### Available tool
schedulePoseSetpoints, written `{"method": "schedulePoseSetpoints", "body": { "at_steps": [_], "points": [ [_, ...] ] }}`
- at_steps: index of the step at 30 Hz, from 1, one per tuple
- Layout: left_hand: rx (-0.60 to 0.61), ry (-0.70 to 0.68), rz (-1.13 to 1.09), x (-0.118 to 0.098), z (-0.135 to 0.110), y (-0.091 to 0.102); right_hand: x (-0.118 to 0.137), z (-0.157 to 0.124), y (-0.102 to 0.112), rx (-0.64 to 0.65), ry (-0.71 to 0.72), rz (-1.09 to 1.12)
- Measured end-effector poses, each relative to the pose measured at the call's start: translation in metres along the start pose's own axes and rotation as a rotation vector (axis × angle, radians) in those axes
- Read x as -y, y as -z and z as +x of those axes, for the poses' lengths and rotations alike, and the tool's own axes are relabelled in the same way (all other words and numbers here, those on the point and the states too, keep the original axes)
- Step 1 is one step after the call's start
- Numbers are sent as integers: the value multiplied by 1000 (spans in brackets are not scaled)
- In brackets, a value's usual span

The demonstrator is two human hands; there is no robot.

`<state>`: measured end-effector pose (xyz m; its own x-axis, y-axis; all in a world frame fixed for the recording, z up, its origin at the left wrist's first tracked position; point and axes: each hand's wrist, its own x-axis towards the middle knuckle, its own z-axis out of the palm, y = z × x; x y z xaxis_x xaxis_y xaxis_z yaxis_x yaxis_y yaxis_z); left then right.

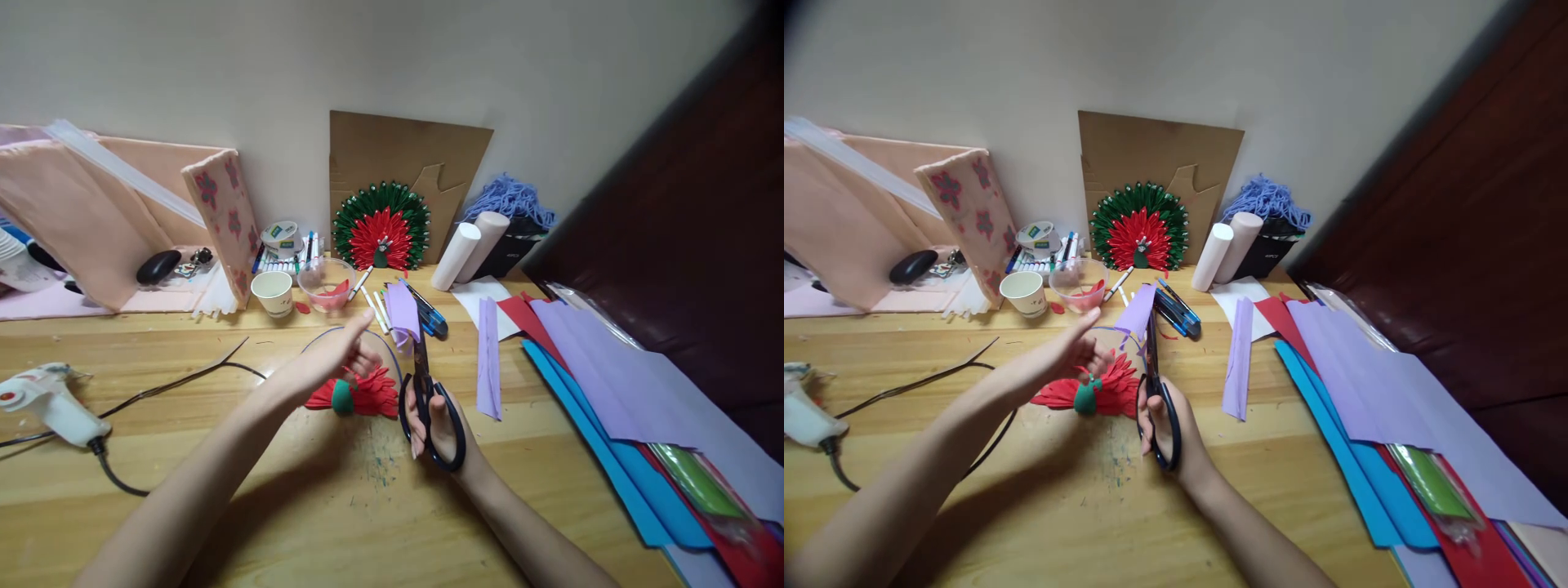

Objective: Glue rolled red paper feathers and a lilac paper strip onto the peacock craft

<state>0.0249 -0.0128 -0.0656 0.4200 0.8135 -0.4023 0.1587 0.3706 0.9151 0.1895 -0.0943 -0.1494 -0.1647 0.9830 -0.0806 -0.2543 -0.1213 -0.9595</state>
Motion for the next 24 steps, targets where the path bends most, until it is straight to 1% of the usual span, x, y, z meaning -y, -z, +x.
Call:
{"method": "schedulePoseSetpoints", "body": {
  "at_steps": [1, 2, 3, 5, 8, 11, 13, 15, 20, 24],
  "points": [
    [67, 46, 23, 0, -5, -7, 2, 0, 0, -22, 11, -23],
    [88, 29, 39, -1, -11, -15, 3, 0, -1, -38, 19, -52],
    [73, -23, 53, -1, -16, -22, 4, 0, -1, -48, 28, -79],
    [-9, -182, 74, -2, -24, -36, 5, -2, -2, -50, 47, -114],
    [-140, -310, 13, -1, -26, -45, 5, -5, -4, -35, 51, -121],
    [-249, -369, -126, 2, -18, -42, 7, -7, -7, -29, 42, -146],
    [-289, -382, -221, 4, -14, -39, 8, -8, -9, -26, 44, -170],
    [-313, -392, -267, 5, -12, -37, 8, -9, -10, -18, 43, -181],
    [-371, -462, -208, 7, -10, -36, 5, -12, -14, 27, 15, -156],
    [-406, -569, -153, 8, -8, -33, 4, -12, -17, 56, 1, -146]
  ]
}}
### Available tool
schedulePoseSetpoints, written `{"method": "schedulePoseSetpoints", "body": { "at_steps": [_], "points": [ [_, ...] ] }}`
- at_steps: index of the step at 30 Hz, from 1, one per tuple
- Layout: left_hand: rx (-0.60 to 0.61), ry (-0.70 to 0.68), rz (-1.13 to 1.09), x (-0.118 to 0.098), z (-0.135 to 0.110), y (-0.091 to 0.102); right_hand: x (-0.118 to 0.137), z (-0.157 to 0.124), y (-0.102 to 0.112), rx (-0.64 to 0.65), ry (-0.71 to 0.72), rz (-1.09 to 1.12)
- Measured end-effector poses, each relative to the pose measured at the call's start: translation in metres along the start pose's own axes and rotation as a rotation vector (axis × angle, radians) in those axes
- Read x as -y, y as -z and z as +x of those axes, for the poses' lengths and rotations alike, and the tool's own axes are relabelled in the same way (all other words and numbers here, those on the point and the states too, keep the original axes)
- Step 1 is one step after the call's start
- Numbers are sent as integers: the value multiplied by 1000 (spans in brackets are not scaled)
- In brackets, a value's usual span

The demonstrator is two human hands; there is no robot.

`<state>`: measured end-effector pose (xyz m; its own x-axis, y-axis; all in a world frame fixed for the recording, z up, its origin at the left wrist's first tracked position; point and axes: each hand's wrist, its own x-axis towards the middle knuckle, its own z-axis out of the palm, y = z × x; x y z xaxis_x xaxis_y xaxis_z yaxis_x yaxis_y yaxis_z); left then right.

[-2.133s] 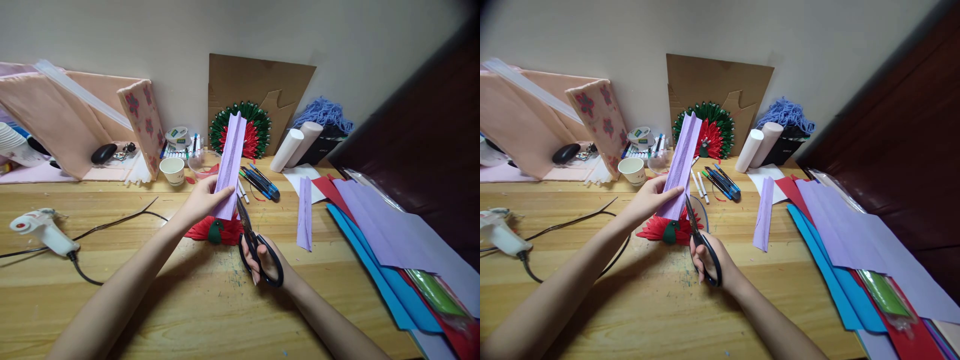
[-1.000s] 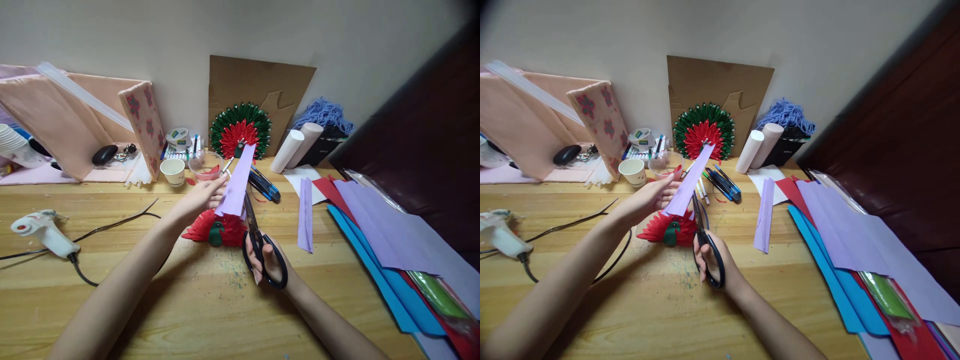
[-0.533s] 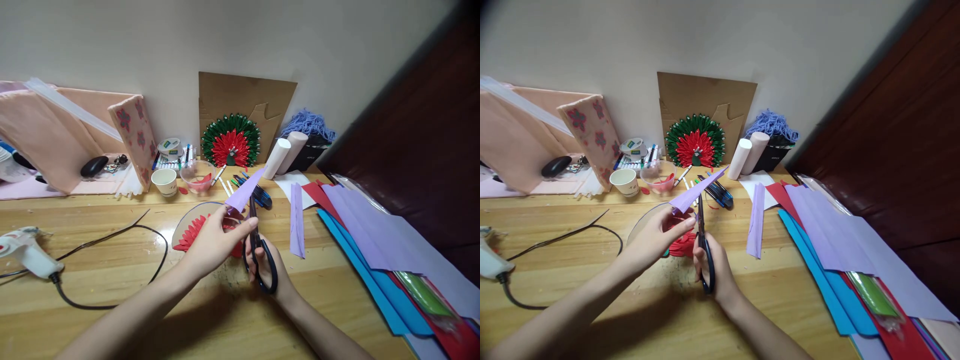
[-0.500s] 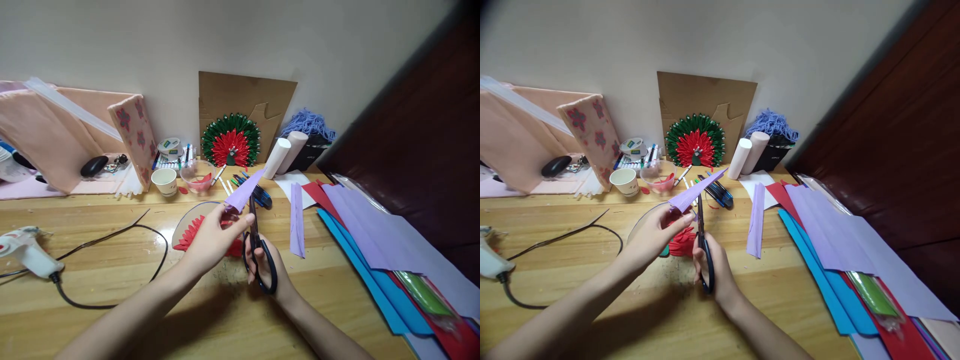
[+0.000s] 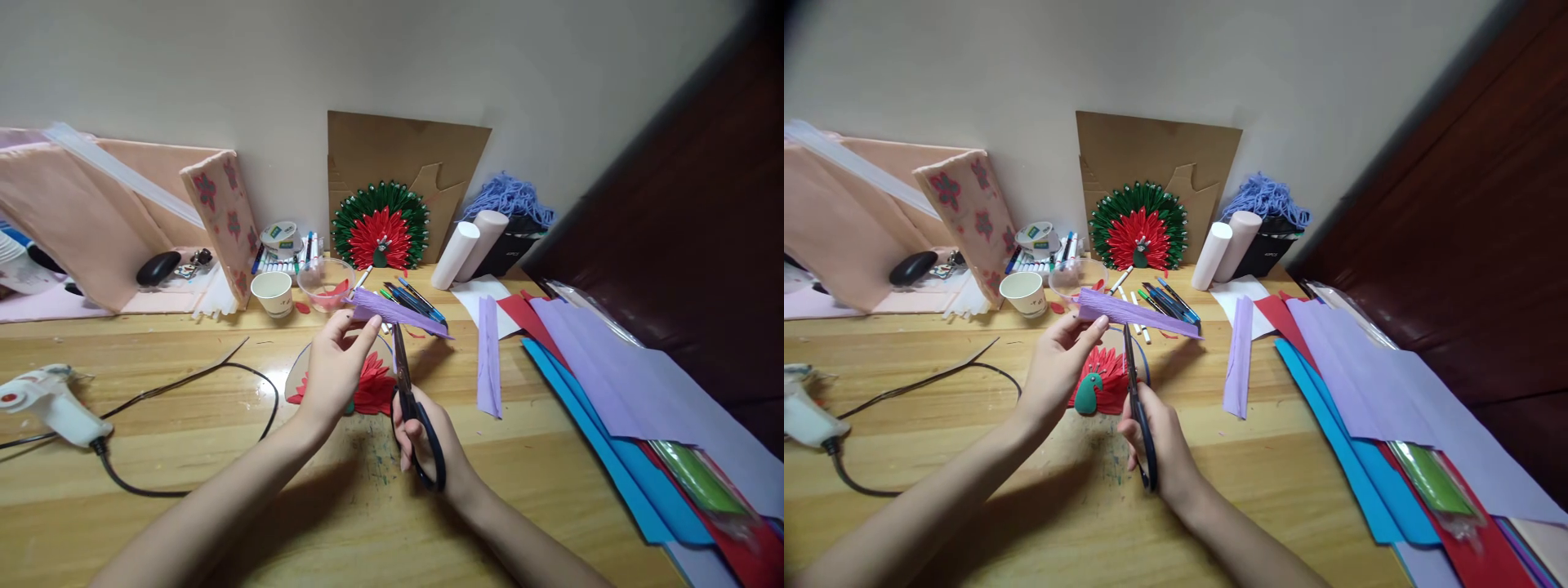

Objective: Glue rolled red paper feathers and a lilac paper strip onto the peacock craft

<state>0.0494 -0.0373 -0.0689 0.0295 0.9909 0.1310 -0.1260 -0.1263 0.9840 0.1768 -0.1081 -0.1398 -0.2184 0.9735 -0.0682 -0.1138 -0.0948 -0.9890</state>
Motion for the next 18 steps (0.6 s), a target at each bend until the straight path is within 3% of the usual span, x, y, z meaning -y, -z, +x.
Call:
{"method": "schedulePoseSetpoints", "body": {
  "at_steps": [4, 10, 18],
  "points": [
    [-13, -55, 80, 2, 2, 2, -3, 1, -2, 41, -1, 50],
    [32, 35, 163, 6, 4, 3, -11, 3, -2, 172, -66, 284],
    [60, 14, 133, 4, 3, 3, -6, 5, 9, 243, 4, 219]
  ]
}}
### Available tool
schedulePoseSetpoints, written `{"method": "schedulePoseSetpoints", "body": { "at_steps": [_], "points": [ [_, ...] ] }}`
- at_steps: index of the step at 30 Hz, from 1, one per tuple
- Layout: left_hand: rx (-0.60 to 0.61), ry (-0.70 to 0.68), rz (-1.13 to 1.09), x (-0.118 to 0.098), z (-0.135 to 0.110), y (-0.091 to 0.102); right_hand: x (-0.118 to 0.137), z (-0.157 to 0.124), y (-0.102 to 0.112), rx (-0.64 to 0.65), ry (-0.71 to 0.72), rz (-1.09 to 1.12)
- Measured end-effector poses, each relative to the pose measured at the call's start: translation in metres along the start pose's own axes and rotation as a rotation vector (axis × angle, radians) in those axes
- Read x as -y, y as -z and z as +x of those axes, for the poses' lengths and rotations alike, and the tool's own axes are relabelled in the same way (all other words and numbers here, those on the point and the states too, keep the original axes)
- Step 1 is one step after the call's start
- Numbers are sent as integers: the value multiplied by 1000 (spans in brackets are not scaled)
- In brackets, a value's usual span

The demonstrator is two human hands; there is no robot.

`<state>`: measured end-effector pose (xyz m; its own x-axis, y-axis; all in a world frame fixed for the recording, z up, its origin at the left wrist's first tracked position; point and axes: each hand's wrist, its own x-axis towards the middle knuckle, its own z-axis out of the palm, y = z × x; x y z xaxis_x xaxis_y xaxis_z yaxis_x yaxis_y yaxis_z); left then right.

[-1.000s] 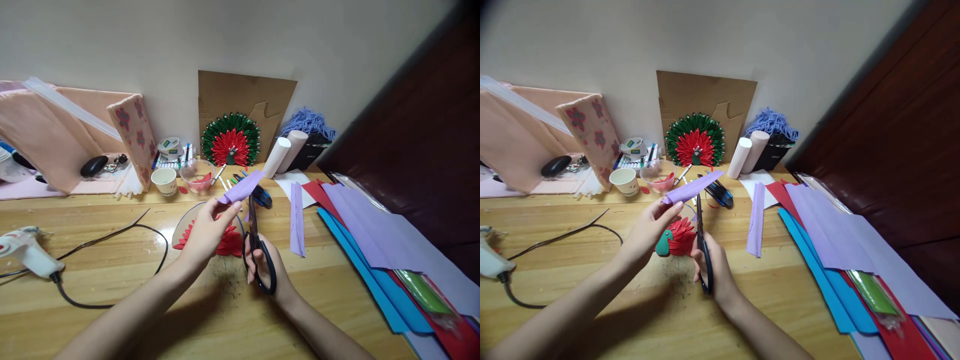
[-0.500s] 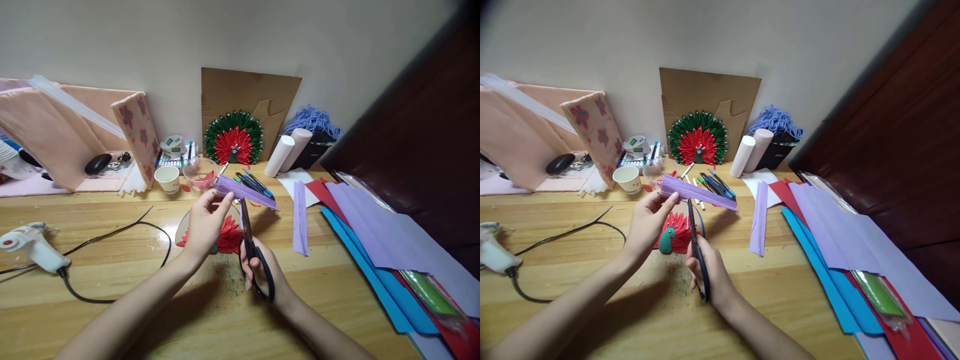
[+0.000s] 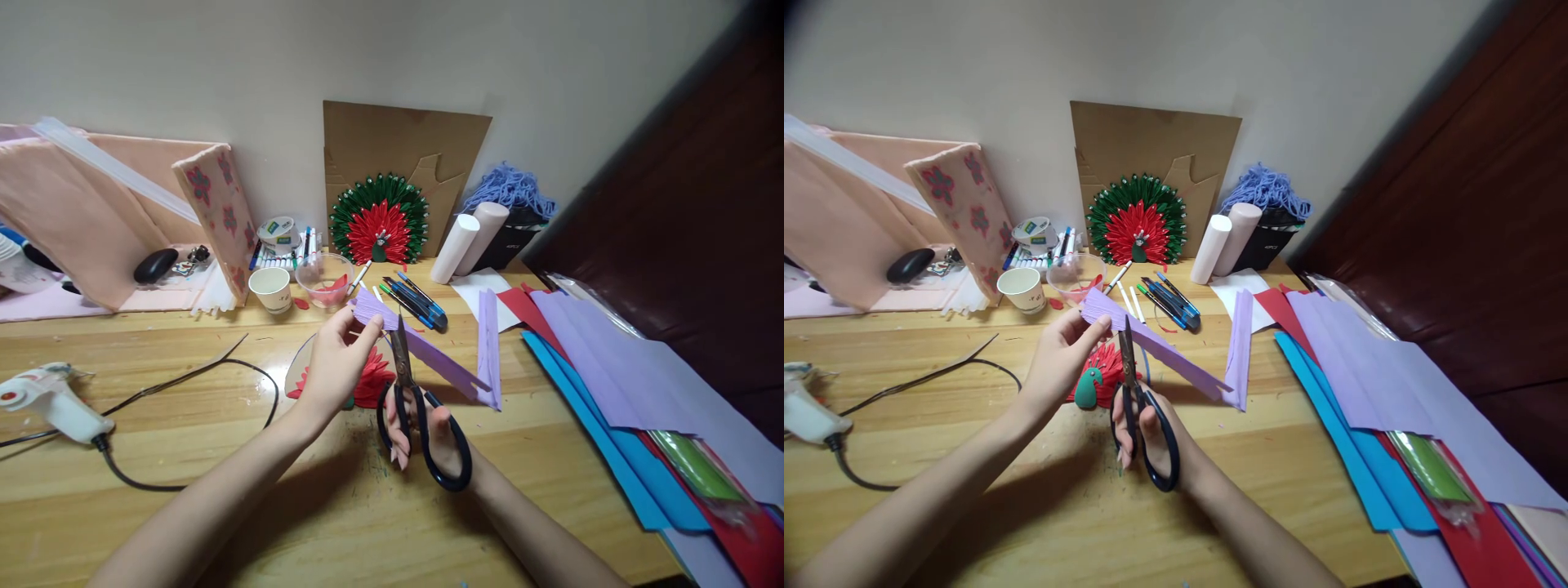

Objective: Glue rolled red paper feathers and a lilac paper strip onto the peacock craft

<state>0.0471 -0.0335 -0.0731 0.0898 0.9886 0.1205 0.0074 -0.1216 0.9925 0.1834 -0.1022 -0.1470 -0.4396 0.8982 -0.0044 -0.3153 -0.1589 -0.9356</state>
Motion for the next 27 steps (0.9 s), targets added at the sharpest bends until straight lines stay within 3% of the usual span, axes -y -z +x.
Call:
{"method": "schedulePoseSetpoints", "body": {
  "at_steps": [13, 20, 27],
  "points": [
    [70, 49, -176, -7, -1, -1, 21, 5, -6, 47, -86, 74],
    [72, 61, -211, -6, 1, -1, 12, 3, -2, -5, -95, 157],
    [77, 60, -188, -5, 2, 2, 3, -1, 7, 45, -73, 134]
  ]
}}
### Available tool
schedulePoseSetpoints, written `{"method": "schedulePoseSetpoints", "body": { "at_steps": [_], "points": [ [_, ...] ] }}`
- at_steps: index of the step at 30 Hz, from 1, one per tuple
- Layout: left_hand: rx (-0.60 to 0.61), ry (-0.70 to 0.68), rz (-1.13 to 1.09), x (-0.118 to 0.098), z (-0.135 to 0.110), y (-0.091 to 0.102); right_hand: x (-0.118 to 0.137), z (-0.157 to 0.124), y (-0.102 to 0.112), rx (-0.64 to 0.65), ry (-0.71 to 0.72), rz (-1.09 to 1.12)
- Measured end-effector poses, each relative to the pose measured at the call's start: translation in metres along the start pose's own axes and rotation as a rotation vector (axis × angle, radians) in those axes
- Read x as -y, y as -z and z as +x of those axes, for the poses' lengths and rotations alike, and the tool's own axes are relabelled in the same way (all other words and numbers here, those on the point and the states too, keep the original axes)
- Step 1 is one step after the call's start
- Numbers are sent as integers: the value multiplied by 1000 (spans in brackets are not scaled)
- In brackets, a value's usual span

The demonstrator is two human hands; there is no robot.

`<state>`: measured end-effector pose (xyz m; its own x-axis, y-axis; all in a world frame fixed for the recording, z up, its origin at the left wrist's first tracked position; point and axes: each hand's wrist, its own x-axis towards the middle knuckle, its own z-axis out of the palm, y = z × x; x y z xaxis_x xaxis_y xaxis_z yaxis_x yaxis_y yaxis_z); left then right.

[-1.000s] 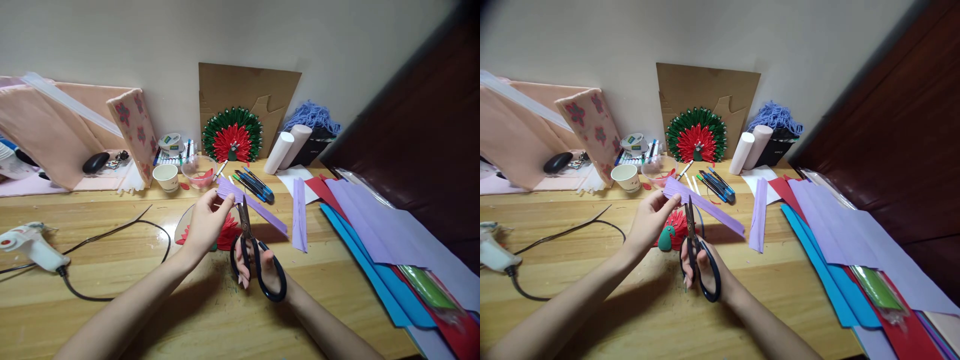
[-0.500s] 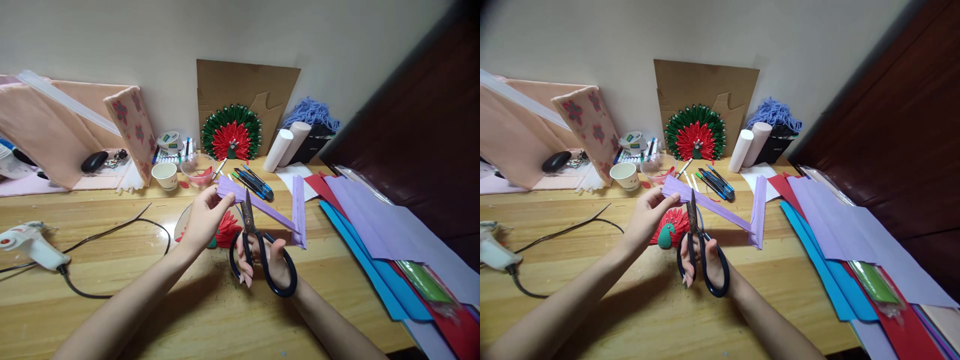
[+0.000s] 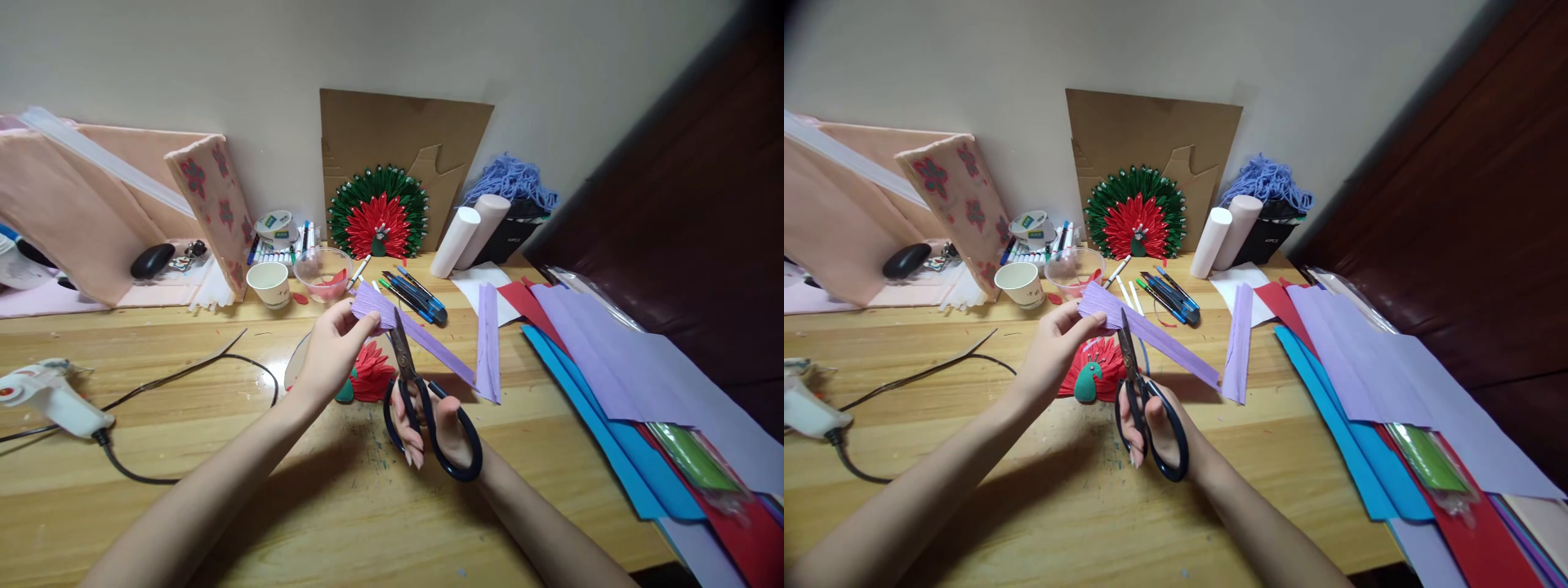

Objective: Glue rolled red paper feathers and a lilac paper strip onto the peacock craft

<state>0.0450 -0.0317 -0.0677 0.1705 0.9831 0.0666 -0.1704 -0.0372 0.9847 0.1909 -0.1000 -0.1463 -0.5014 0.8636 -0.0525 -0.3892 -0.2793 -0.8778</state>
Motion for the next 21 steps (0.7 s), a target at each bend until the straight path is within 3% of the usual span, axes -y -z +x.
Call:
{"method": "schedulePoseSetpoints", "body": {
  "at_steps": [21],
  "points": [
    [-38, -21, 14, 2, 8, 6, 1, -2, 2, 24, -21, -113]
  ]
}}
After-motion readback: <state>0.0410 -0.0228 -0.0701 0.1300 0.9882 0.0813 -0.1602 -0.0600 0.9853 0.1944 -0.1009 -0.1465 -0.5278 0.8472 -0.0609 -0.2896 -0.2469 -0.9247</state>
